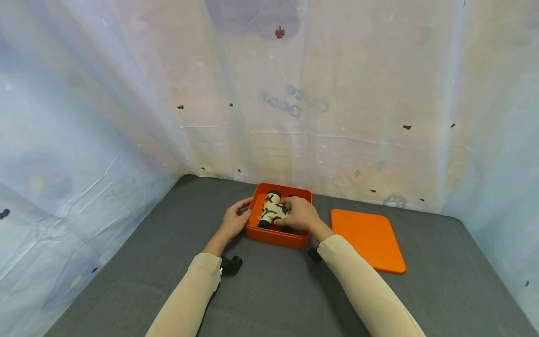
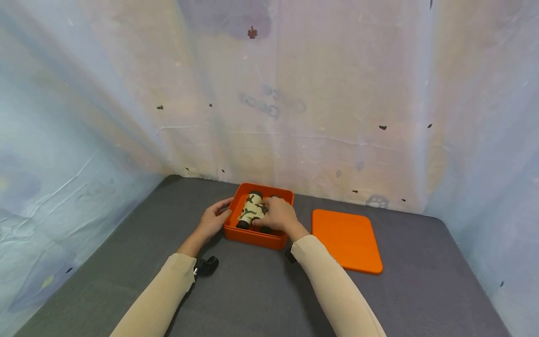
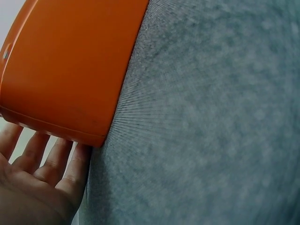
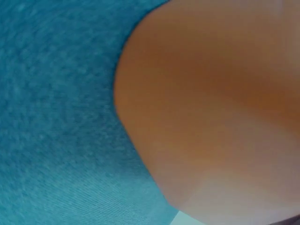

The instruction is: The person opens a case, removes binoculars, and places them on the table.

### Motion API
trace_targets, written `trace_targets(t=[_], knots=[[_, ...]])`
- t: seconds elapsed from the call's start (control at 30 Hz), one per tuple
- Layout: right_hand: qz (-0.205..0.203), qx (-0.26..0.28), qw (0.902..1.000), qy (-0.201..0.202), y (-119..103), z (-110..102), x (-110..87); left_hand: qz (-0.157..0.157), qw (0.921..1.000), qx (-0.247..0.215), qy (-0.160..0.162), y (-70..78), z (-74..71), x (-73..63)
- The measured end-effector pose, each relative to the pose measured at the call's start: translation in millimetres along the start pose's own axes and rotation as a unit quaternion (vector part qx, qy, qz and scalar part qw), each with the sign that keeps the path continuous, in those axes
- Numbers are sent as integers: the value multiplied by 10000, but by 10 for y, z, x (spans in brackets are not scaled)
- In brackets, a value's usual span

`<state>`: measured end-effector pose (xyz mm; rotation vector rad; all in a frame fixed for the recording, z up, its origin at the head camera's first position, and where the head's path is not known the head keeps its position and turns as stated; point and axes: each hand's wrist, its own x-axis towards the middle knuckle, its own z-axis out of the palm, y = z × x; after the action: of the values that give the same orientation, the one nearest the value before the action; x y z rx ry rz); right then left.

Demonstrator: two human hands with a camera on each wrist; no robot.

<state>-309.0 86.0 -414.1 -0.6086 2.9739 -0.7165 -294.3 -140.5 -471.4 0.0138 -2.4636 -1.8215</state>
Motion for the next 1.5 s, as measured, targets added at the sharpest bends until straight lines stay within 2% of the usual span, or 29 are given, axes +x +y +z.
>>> trace_targets(t=[0.73,1.2,1.5], knots=[[-158,-30,9999,48,-100,-228,-116,80,9996,-236,-107,-51,-12,-16],[-311,-60,9994,126,-100,-397,-198,-137,9996,-131,-216,-17,-14,-7],[-390,-42,9990,197,-129,-481,-292,113,9996,-189,-157,-23,-9,-25]])
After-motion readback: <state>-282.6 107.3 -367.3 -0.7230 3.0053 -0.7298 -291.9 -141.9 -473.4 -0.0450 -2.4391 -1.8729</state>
